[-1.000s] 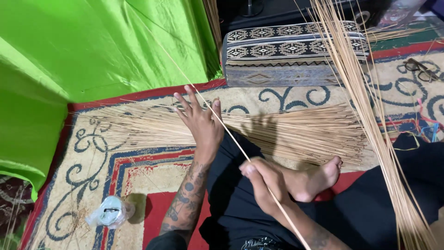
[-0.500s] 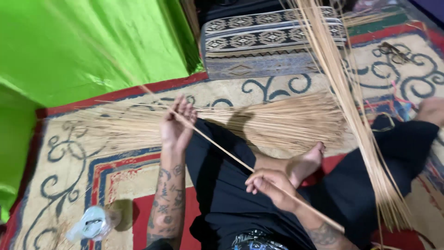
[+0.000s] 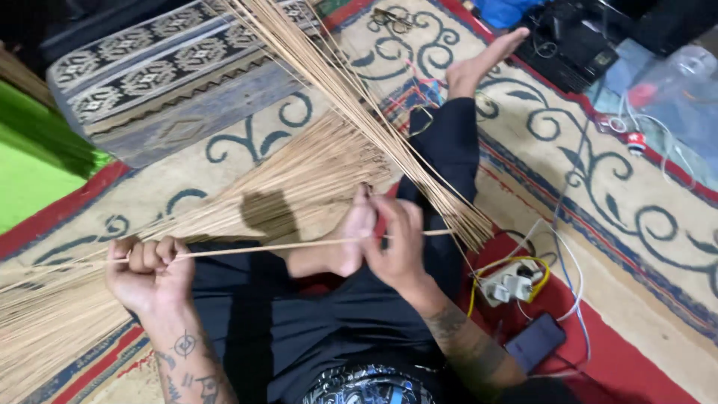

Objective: Weaving thin wooden sticks together with cord to create a mat

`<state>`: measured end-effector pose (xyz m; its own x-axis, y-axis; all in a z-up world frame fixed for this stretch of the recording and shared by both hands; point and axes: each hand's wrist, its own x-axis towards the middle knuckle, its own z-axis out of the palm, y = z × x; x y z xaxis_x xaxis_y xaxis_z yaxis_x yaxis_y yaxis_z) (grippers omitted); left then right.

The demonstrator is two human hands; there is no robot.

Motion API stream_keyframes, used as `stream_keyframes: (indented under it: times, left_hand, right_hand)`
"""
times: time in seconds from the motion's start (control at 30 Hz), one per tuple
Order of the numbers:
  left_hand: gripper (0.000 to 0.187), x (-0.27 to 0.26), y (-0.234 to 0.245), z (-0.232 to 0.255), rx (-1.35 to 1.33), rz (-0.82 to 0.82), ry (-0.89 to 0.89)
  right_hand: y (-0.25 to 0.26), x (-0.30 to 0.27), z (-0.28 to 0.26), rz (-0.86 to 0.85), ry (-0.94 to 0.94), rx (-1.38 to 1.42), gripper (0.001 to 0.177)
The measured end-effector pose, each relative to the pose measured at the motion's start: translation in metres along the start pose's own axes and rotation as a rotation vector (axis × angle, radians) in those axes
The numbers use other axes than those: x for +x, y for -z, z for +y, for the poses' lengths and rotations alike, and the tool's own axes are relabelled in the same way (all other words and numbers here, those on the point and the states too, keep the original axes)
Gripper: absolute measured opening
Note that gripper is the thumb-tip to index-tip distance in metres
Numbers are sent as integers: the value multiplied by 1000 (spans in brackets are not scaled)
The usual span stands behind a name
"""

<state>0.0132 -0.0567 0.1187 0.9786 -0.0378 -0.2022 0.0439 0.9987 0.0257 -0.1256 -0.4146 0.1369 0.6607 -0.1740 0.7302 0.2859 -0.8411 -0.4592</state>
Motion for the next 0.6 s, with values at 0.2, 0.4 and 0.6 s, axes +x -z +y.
stream_keyframes:
  times: [0.2, 0.4, 0.6]
  left_hand:
    - [57, -16, -68, -91, 303, -33, 192]
    - [42, 128, 123, -75, 2012, -142, -339]
    - [51, 116, 187, -75, 2856, -89, -247]
  right_hand:
    - [10, -1, 14, -431, 46, 186, 48]
    - [21, 7, 121, -63, -139, -373, 20]
    - [-4, -38, 203, -169, -130, -450, 13]
